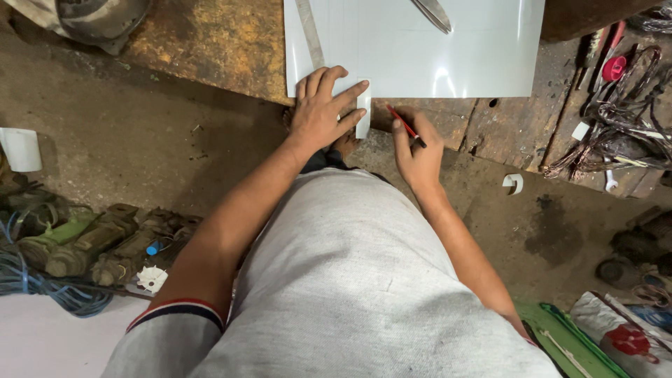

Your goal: The person holds a steel ruler against a white plastic sheet on a workbench and draws lines along it with a red pen, repeatedly repositioning the ruler to mark additional lines across the sheet.

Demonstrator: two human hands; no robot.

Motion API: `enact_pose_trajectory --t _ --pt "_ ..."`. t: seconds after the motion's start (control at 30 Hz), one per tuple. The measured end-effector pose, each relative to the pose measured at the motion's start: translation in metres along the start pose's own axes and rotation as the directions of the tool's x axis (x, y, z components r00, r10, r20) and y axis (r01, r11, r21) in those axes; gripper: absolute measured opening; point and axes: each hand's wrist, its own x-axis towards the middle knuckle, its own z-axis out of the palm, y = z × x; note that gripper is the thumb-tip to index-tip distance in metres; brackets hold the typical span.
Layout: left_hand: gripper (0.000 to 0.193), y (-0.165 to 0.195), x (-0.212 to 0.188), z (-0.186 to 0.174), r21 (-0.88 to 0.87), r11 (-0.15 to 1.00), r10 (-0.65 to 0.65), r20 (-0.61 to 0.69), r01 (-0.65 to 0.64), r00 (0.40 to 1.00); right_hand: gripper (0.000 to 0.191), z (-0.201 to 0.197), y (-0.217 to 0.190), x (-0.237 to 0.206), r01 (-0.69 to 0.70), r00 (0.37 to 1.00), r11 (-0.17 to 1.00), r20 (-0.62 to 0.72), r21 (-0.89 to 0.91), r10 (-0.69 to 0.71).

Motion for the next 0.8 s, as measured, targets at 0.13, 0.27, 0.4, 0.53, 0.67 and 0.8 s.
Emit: enact_pose_trajectory --t 0.13,0.27,0.4,0.53,0.67,0.8 --pt "0.049 0.001 0.001 0.001 0.016 1.0 0.009 -0.006 -0.009 1.0 0.021 0.01 -0.003 0.015 0.04 0.999 0.998 0.01 -0.041 -0.04" --pt "0.05 0.002 0.0 -0.001 0.026 1.0 0.014 -0.021 -0.014 1.0 0.02 0.023 -0.002 0.031 0.11 0.994 0.987 0.008 -0.12 -0.11" --pt "0.054 0.003 0.001 -0.004 0.026 0.999 0.023 -0.033 -0.022 0.999 0.02 0.026 -0.001 0.04 0.121 0.992 0.979 0.049 -0.167 -0.114" --pt "0.055 0.003 0.004 -0.007 0.037 0.999 0.034 -0.024 -0.033 0.999 0.017 0.023 -0.001 0.042 0.16 0.985 0.944 0.115 -0.289 -0.131" --pt "0.056 0.004 0.007 -0.012 -0.001 0.999 0.035 -0.01 -0.035 0.999 0.019 0.022 -0.007 0.05 0.138 0.989 0.954 0.091 -0.265 -0.117" --pt "0.053 0.005 0.01 -0.015 0.017 0.999 0.037 -0.007 -0.036 0.999 0.02 0.016 -0.014 0.057 -0.033 0.977 0.963 0.196 -0.268 0.088"
